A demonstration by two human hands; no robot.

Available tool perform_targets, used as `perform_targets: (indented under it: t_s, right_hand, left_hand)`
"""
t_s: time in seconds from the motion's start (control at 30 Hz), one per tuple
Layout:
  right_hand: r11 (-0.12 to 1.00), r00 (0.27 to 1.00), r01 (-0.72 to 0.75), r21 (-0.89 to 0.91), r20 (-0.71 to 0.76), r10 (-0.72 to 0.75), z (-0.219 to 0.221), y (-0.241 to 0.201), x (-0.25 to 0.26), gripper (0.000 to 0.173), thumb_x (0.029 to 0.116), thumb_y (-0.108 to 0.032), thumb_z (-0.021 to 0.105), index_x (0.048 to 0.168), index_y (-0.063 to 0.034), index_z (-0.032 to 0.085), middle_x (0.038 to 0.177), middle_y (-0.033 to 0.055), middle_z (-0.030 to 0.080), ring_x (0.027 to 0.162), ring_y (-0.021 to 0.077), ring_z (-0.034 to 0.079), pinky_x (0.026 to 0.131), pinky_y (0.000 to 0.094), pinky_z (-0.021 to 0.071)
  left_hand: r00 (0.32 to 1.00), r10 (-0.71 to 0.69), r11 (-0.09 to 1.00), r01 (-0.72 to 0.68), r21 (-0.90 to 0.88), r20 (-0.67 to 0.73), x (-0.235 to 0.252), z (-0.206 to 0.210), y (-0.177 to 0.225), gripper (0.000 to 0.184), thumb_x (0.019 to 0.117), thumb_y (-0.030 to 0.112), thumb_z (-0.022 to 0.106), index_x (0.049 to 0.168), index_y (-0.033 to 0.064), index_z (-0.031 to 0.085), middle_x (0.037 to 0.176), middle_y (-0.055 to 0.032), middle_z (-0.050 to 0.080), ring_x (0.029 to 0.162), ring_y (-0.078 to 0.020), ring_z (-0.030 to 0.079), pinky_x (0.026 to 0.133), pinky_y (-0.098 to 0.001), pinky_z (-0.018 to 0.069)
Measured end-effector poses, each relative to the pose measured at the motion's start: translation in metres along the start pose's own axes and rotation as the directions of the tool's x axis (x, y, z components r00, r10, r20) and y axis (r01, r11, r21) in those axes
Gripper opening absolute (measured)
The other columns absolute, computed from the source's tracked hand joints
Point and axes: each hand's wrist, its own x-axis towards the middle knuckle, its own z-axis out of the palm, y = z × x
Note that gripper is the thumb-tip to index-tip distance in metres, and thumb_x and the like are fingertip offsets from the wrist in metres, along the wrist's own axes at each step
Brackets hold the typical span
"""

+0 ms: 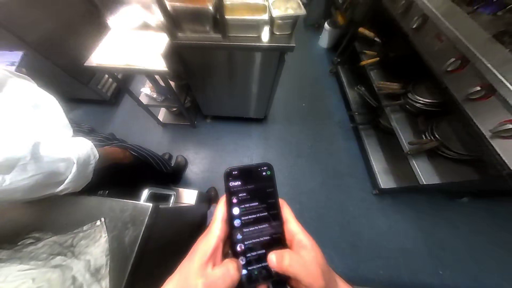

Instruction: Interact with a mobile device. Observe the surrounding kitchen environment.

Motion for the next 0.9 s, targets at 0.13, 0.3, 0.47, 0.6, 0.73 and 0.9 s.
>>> perform_targets:
  t_s: [0.13, 0.3, 0.47, 0.6, 0.73, 0.9]
  right_hand:
    - [1.0, 0.997, -0.005, -0.026, 0.081, 0.008, -0.005, -0.004, 0.001, 0.102, 0.0783, 0.002, 0.065, 0.157, -0.0166, 0.002, 0.144, 0.0116, 0.051, 0.115, 0.031, 0.067, 0.065, 0.049, 0.0659]
    - [1.0, 0.988, 0.005, -0.004, 0.156, -0.004, -0.005, -0.007, 0.001, 0.109, 0.0731, 0.008, 0.063, 0.16, -0.0167, 0.001, 0.147, 0.0118, 0.049, 0.12, 0.0308, 0.065, 0.071, 0.0499, 0.0663]
    - [0.996, 0.994, 0.002, -0.086, 0.107, 0.007, 0.0, -0.008, 0.001, 0.111, 0.073, 0.013, 0.064, 0.16, -0.0185, 0.003, 0.143, 0.0113, 0.053, 0.113, 0.0291, 0.069, 0.069, 0.0463, 0.0671]
    - [0.998, 0.992, 0.004, -0.062, 0.129, 0.004, -0.002, -0.008, 0.002, 0.113, 0.0721, 0.014, 0.063, 0.161, -0.0193, 0.001, 0.145, 0.0117, 0.05, 0.114, 0.0303, 0.068, 0.071, 0.0486, 0.067]
    - [1.0, 0.983, 0.022, -0.018, 0.184, -0.018, -0.006, -0.011, 0.003, 0.104, 0.0753, 0.008, 0.06, 0.159, -0.017, 0.003, 0.146, 0.0121, 0.049, 0.117, 0.0295, 0.066, 0.073, 0.0478, 0.0659]
    - [0.999, 0.981, 0.016, 0.038, 0.192, -0.023, -0.01, -0.014, 0.004, 0.094, 0.0789, 0.007, 0.051, 0.159, -0.0156, 0.006, 0.146, 0.0124, 0.05, 0.122, 0.0309, 0.063, 0.077, 0.0509, 0.0643]
  left_hand:
    - [0.999, -0.019, 0.999, 0.02, -0.031, 0.031, -0.006, 0.001, 0.001, 0.098, 0.0878, 0.004, 0.061, 0.159, 0.0096, -0.006, 0.155, -0.0064, 0.045, 0.14, -0.0213, 0.051, 0.115, -0.0451, 0.0477]
    - [0.998, 0.009, 0.999, -0.007, -0.036, 0.064, -0.006, -0.002, 0.002, 0.092, 0.0874, 0.006, 0.059, 0.16, 0.0165, 0.003, 0.153, -0.004, 0.047, 0.135, -0.0203, 0.055, 0.108, -0.0422, 0.0531]
    - [0.996, 0.018, 1.0, -0.017, -0.011, 0.083, -0.005, -0.003, 0.002, 0.094, 0.0846, 0.005, 0.058, 0.16, 0.0176, 0.004, 0.154, -0.0048, 0.046, 0.137, -0.0209, 0.053, 0.11, -0.0432, 0.0513]
    - [0.996, 0.012, 0.999, -0.009, -0.033, 0.092, -0.004, -0.004, 0.002, 0.095, 0.0842, 0.004, 0.058, 0.16, 0.0185, 0.003, 0.153, -0.005, 0.046, 0.133, -0.0218, 0.056, 0.104, -0.0435, 0.0556]
    - [0.995, -0.025, 0.996, 0.032, -0.077, 0.093, -0.002, -0.003, 0.005, 0.098, 0.0825, -0.001, 0.058, 0.16, 0.0226, 0.002, 0.151, -0.0059, 0.048, 0.128, -0.0251, 0.06, 0.096, -0.0462, 0.0602]
    - [0.994, -0.052, 0.998, 0.056, -0.04, 0.094, 0.001, -0.001, 0.011, 0.101, 0.0818, -0.004, 0.055, 0.16, 0.0226, -0.002, 0.15, -0.0043, 0.049, 0.126, -0.0231, 0.062, 0.096, -0.0448, 0.0608]
